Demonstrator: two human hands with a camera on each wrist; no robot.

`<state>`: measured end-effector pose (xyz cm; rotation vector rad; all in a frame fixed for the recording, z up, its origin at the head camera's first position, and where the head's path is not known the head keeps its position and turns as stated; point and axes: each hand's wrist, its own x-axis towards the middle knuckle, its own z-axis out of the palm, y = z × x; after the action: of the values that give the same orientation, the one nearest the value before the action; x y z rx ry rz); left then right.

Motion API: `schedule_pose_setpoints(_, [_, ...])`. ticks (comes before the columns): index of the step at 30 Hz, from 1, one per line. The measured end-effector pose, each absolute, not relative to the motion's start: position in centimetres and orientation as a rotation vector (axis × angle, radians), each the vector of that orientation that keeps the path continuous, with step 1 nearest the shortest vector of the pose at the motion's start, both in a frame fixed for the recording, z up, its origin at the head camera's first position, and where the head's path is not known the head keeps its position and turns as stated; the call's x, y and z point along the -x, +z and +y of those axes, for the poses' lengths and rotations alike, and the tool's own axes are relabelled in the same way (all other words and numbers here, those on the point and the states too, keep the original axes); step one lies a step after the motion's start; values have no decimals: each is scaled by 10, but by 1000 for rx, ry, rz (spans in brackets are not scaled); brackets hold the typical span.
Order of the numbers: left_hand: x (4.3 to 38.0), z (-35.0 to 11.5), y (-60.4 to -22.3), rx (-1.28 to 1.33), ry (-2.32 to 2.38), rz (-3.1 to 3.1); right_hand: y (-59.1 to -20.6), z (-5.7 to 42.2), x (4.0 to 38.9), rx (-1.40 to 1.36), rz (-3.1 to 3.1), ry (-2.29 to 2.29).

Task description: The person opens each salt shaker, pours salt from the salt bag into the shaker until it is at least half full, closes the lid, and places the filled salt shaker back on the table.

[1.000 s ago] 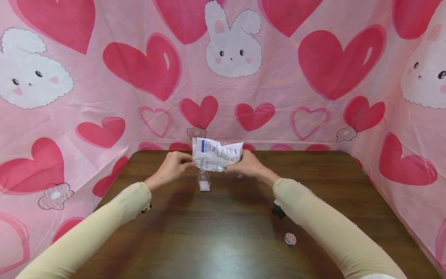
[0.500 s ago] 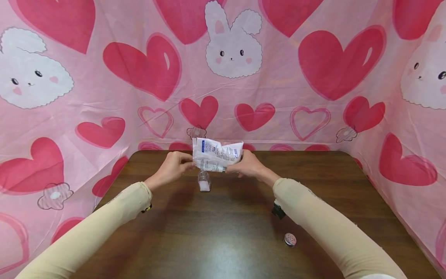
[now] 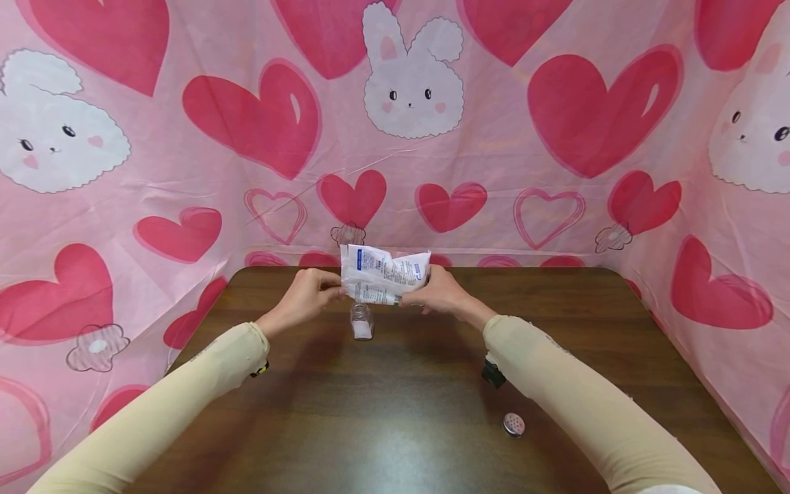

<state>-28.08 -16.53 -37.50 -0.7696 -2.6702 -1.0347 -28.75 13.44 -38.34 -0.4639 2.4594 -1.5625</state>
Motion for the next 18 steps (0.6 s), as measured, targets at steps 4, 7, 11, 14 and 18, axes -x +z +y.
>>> schedule_pose_setpoints(4, [280, -166, -375, 777, -1044, -2664, -384, 134, 288, 469, 2471, -1549])
schedule_pose_setpoints(7, [280, -167, -376, 782, -1049, -2662, -383, 134, 287, 468, 2474, -1543])
schedule_pose_setpoints(11, [280, -166, -377, 778, -1048, -2665, -383, 134, 287, 470, 2472, -1541])
schedule_pose_setpoints(14, [280, -166, -376, 777, -1047, -2662, -383, 134, 287, 474, 2471, -1544])
schedule_pose_setpoints(18, [279, -167, -376, 786, -1047, -2653, -383, 134, 287, 470, 2473, -1546])
